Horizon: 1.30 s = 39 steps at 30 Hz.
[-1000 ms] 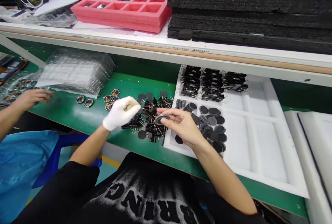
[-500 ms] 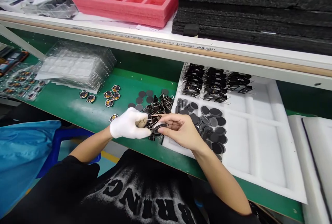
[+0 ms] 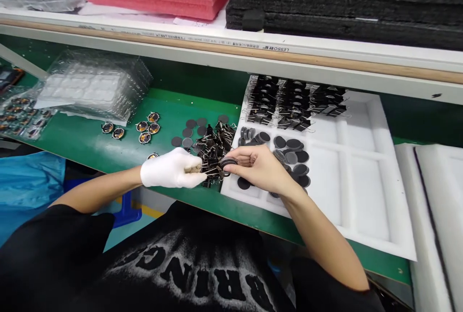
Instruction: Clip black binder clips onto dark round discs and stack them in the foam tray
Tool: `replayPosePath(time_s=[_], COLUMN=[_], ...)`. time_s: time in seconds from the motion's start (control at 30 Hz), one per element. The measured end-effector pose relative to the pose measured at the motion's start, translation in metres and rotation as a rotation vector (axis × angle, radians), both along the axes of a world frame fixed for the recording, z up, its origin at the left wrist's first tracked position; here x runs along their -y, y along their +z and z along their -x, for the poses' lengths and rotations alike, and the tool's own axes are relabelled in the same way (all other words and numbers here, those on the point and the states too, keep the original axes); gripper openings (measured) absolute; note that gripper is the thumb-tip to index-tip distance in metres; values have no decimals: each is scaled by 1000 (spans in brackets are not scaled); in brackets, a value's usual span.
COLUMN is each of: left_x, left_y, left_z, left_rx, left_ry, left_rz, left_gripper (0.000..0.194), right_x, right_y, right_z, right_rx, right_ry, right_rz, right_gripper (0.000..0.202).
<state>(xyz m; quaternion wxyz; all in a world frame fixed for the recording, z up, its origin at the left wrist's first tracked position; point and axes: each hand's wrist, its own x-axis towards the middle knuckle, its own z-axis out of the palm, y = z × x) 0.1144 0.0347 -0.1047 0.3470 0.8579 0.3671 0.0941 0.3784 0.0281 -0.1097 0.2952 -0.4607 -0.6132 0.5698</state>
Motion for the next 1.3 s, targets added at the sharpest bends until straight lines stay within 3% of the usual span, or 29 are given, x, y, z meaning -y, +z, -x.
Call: replayPosePath(time_s=[0.23,0.37,0.47,0.6,0.67,0.77,1.03,1.17,1.3], left_x=[4,2,-20,-61,-75,-83,-83,-63,-50], left_y=[-6,-1,7,6,0,-11,-27,-24,-30], left_z=[-3,2,16,30,29,22,14,22,25], left_rx=[28,-69,-103,-193,-290,-374,-427,-407,-473], left_ry=[-59,-61,-15,298,277,129,110,174,47], left_rz=[-29,-68,-123,-331,-300,-204,-14,-219,-460], left_gripper=[43,43,42,51,49,45,54,47,37], right_x=[5,5,2,-7,-10,-9,-5,-6,-8], right_y=[-10,-14,-15,-18,-19,-19,-20,-21,-25], right_z=[2,2,0,-2,-1,1,3,2,4], right_rx=[-24,-8,-30,-372,-489,-503,-557,-549,-494], right_ry=[43,63,-88,-400,-418,-392,-386,-389,-376], right_rz=[30,34,-19,80,169,233,273,278,238], right_gripper=[30,30,28,38,43,46,39,40,37])
